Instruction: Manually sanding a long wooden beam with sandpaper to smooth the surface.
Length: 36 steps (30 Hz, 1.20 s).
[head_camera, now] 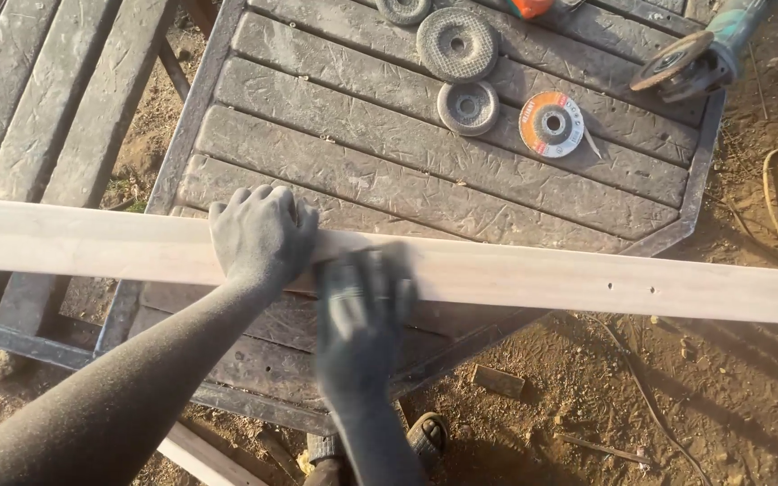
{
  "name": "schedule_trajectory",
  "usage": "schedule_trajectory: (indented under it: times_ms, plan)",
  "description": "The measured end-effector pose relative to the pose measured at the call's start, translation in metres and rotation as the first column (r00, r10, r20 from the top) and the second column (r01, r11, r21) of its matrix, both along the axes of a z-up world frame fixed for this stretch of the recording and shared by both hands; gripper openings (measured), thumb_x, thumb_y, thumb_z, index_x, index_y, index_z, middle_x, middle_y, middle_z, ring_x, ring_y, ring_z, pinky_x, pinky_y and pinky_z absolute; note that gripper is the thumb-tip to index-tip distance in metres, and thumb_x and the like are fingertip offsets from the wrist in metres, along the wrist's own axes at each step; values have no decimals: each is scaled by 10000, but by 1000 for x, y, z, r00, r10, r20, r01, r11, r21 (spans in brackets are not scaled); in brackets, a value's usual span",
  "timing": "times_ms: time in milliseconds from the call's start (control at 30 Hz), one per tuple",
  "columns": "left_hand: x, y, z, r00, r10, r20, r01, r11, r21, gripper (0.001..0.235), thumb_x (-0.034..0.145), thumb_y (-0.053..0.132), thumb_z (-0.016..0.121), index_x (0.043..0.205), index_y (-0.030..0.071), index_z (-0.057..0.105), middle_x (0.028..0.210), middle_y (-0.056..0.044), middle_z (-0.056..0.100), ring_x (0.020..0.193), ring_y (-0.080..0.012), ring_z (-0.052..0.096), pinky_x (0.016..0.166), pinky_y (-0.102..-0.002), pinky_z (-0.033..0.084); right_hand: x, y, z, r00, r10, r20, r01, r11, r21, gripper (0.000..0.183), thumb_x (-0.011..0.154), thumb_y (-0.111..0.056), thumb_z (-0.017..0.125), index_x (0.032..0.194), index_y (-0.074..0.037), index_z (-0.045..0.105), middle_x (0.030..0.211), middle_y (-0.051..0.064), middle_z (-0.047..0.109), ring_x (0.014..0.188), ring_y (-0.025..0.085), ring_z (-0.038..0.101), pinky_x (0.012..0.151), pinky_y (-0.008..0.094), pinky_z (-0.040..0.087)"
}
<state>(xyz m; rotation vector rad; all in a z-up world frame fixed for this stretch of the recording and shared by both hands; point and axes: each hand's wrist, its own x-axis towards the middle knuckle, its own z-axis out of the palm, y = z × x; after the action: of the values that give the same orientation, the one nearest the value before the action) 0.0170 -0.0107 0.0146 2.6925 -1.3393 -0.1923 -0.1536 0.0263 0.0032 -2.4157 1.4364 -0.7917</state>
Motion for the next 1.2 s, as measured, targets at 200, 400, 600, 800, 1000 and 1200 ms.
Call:
schedule_trajectory:
  times_ms: [200,400,600,800,1000,1200]
  plan:
    - [-2,-6,14,994,22,-102,-12,995,103,471,1044,438,399,865,140,717,1001,-85,752,947,-305,661,893,-501,425,-112,-60,13,974,226,-8,-226,970,-93,171,879,-108,729,1043,-60,726,1324,124,654,1287,358,535,1142,570,295]
    - [-1,-3,9,996,28,-85,-17,993,118,535,1074,502,376,852,148,711,988,-84,753,941,-311,663,877,-500,426,-223,-108,-23,948,-315,-33,304,934,-186,339,1025,63,655,1364,54,654,1521,215,581,1508,453,373,1286,590,169]
    - [-4,-7,21,990,59,-127,-43,991,125,638,1082,556,269,879,147,715,995,-106,752,944,-319,656,892,-485,411,-29,-9,-24,971,-124,206,163,969,-187,426,1003,-94,613,1425,-132,572,1546,119,471,1499,370,354,1247,578,273]
    - [-7,-12,24,983,103,-153,-79,984,159,639,1064,556,254,795,149,667,938,-79,746,918,-293,642,892,-443,389,-78,-21,-21,891,454,35,-452,891,-53,409,978,-275,707,1373,-181,660,1490,2,595,1448,265,456,1202,544,207]
    - [-4,-11,26,984,128,-123,-98,969,227,622,1069,597,296,814,167,665,935,-53,745,908,-267,651,904,-439,406,-160,-78,-24,1000,-23,14,25,981,-194,358,975,-136,650,1327,-71,665,1438,87,628,1440,343,492,1278,520,236]
    - [-3,-12,19,988,103,-115,-78,975,208,606,1064,603,304,796,181,646,908,-44,739,880,-262,647,898,-442,408,-40,-30,-6,991,-80,105,95,985,-146,326,1039,-246,543,1320,-145,674,1469,71,554,1466,383,387,1230,601,236]
